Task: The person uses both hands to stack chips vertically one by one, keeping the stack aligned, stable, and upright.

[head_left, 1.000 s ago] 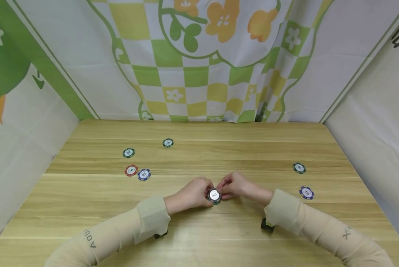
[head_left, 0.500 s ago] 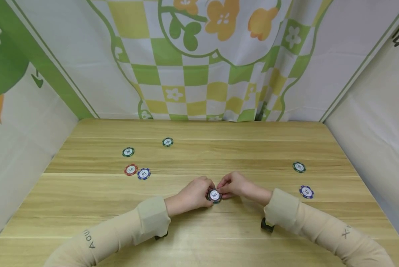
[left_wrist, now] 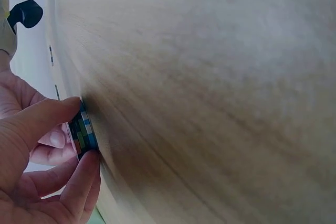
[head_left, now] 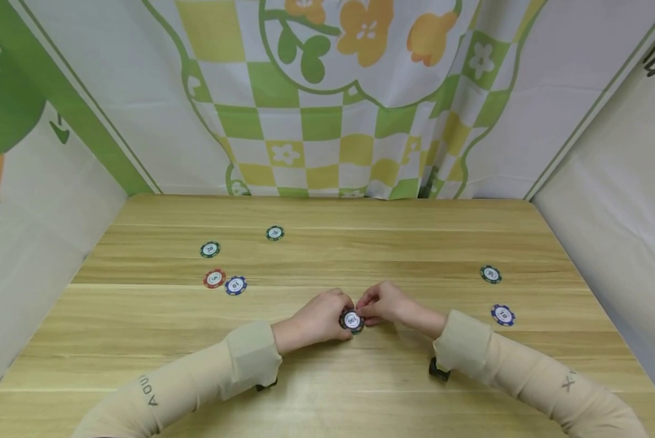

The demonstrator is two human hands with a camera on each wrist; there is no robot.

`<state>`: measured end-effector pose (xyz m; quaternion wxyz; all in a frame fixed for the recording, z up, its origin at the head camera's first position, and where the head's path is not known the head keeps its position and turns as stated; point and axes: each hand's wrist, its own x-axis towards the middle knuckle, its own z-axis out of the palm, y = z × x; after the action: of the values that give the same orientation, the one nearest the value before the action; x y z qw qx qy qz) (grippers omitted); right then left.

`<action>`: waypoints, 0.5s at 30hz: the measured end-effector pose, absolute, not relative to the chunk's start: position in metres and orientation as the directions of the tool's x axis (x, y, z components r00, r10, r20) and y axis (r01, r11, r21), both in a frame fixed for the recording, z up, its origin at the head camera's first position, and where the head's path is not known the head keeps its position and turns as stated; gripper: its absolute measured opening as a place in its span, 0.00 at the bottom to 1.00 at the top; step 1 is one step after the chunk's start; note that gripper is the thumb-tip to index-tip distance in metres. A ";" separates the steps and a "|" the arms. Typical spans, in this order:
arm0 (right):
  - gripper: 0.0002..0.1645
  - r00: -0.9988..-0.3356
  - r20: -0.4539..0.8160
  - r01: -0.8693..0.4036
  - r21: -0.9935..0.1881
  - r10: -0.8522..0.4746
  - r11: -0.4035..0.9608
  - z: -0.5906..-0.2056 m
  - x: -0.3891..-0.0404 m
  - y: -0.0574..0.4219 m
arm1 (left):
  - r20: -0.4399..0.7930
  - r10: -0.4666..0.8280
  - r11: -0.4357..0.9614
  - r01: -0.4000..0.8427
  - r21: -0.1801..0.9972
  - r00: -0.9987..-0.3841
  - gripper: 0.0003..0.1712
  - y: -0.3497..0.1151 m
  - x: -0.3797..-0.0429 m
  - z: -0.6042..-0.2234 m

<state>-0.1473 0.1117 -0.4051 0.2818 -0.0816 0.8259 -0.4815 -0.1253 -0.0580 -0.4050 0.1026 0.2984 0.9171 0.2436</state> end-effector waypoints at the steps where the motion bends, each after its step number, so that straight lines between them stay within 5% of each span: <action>1: 0.06 -0.834 -0.359 0.085 -0.834 -0.419 0.545 -0.404 -0.147 0.113 | -0.044 0.599 0.703 0.499 0.506 -0.799 0.21 -0.058 -0.125 -0.405; 7: 0.07 -0.843 -0.178 -0.231 -0.733 -0.507 0.640 -0.397 -0.144 0.120 | -0.065 0.594 0.718 0.492 0.492 -0.802 0.21 -0.057 -0.126 -0.404; 15: 0.07 -0.848 -0.125 -0.319 -0.656 -0.515 0.685 -0.388 -0.139 0.134 | -0.069 0.593 0.724 0.493 0.482 -0.802 0.21 -0.057 -0.126 -0.403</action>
<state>-0.1389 0.1344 -0.3884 0.1513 -0.2302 0.9052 -0.3237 -0.1255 -0.0575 -0.4034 0.1098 0.2945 0.9219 0.2264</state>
